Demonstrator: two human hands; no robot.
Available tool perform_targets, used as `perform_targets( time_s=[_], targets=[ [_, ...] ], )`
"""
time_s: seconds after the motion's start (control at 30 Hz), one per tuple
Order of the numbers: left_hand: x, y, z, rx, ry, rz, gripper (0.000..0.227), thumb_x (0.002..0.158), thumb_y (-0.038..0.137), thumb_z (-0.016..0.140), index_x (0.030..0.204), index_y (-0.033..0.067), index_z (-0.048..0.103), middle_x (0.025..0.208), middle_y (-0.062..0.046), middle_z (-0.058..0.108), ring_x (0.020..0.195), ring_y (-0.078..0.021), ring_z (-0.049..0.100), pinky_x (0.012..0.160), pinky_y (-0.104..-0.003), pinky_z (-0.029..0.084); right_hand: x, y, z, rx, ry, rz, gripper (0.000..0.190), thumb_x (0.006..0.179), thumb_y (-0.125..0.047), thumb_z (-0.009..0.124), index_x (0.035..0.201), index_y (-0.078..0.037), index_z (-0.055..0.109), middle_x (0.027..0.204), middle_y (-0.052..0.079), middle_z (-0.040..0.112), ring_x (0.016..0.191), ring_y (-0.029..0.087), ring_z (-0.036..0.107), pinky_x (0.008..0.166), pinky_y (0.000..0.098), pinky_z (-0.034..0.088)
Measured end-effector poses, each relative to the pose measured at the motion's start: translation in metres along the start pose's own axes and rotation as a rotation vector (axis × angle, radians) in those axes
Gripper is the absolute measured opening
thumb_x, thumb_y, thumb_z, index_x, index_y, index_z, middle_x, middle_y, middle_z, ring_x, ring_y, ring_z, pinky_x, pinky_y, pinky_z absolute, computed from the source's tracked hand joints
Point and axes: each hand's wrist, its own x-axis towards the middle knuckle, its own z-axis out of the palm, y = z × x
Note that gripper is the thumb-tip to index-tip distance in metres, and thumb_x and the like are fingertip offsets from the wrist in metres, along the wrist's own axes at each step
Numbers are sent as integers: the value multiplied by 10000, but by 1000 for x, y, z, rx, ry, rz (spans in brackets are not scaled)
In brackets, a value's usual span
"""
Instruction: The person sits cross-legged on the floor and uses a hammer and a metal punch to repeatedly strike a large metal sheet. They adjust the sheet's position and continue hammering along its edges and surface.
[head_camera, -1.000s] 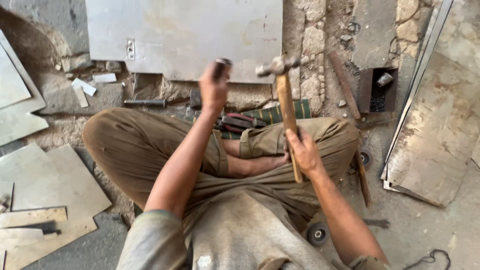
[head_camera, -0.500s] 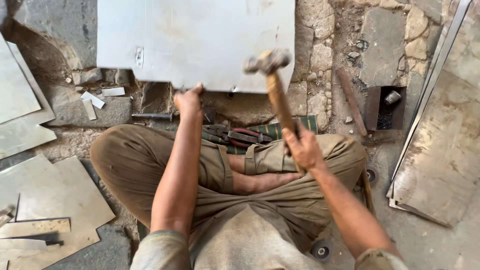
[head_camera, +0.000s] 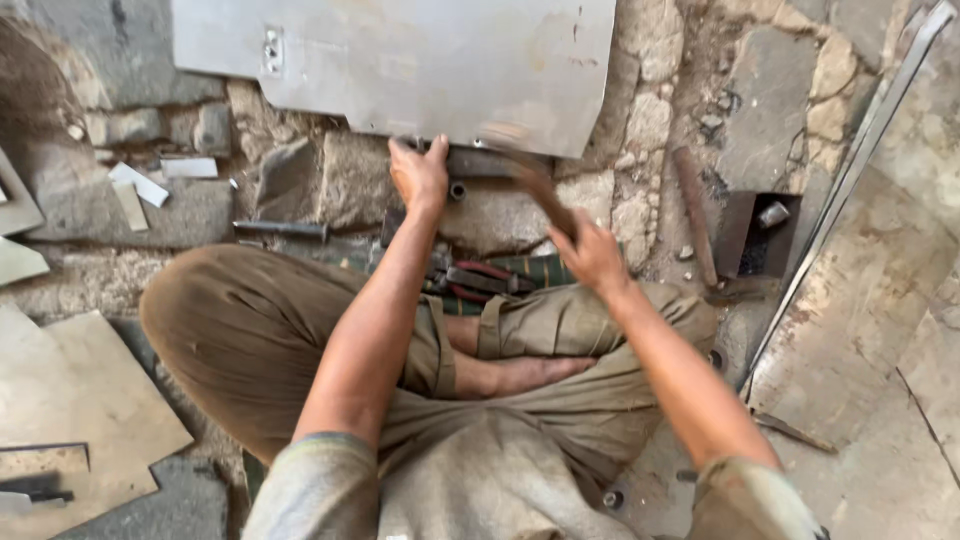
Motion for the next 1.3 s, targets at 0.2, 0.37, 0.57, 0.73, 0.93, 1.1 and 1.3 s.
perform_targets(
  time_s=[0.2, 0.37, 0.57, 0.73, 0.93, 1.1, 1.3],
  targets=[
    [8, 8, 6, 96, -70, -119, 517, 868, 250, 822, 1173, -41, 524, 1069, -213, 677, 975, -319, 691, 878, -455, 569, -26, 16, -8, 520, 80, 75, 488, 1085, -527, 506, 1021, -46, 556, 688, 16, 610, 534, 131, 604, 472, 298, 515],
    [2, 18, 1, 96, -81, -169, 489, 870, 228, 804, 1174, -44, 534, 1101, -222, 669, 1026, -319, 662, 926, -457, 536, 2, 15, 21, 297, -201, 328, 480, 1050, -546, 478, 1135, -75, 505, 685, 44, 591, 493, 165, 581, 413, 326, 517],
    [21, 16, -14, -365, 11, -314, 789, 748, 51, 815, 1403, -50, 388, 1333, -224, 548, 1196, -325, 583, 1051, -445, 489, -42, 24, 6, 897, -56, 614, 446, 1056, -517, 513, 1108, -75, 543, 754, 24, 586, 552, 134, 569, 465, 307, 532],
    [82, -15, -97, -260, 53, -223, 651, 801, -29, 802, 1366, -86, 483, 1272, -218, 649, 1101, -296, 651, 934, -398, 537, -107, 3, -16, 1369, -8, 783, 441, 1081, -517, 500, 1052, -79, 546, 692, 41, 565, 500, 152, 541, 429, 309, 489],
    [107, -45, -124, -376, 44, -216, 552, 754, -98, 777, 1251, -65, 539, 1077, -140, 705, 870, -191, 713, 769, -293, 612, -143, -11, 4, 1427, -29, 1116, 472, 1040, -569, 469, 989, -105, 545, 627, 54, 551, 409, 178, 507, 357, 314, 426],
    [106, -36, -127, -456, 75, -378, 397, 777, -97, 709, 1122, -50, 518, 904, -107, 624, 681, -167, 607, 554, -314, 492, -154, -8, 9, 1467, -2, 1105, 475, 1038, -568, 472, 996, -101, 550, 618, 58, 540, 415, 184, 506, 358, 314, 416],
    [95, -30, -140, -324, 38, -390, 315, 821, -53, 704, 1066, -4, 512, 923, -107, 630, 672, -156, 562, 524, -293, 458, -157, -6, 10, 1476, 13, 1106, 447, 1043, -546, 491, 995, -105, 543, 636, 56, 555, 430, 174, 508, 371, 308, 421]
  ],
)
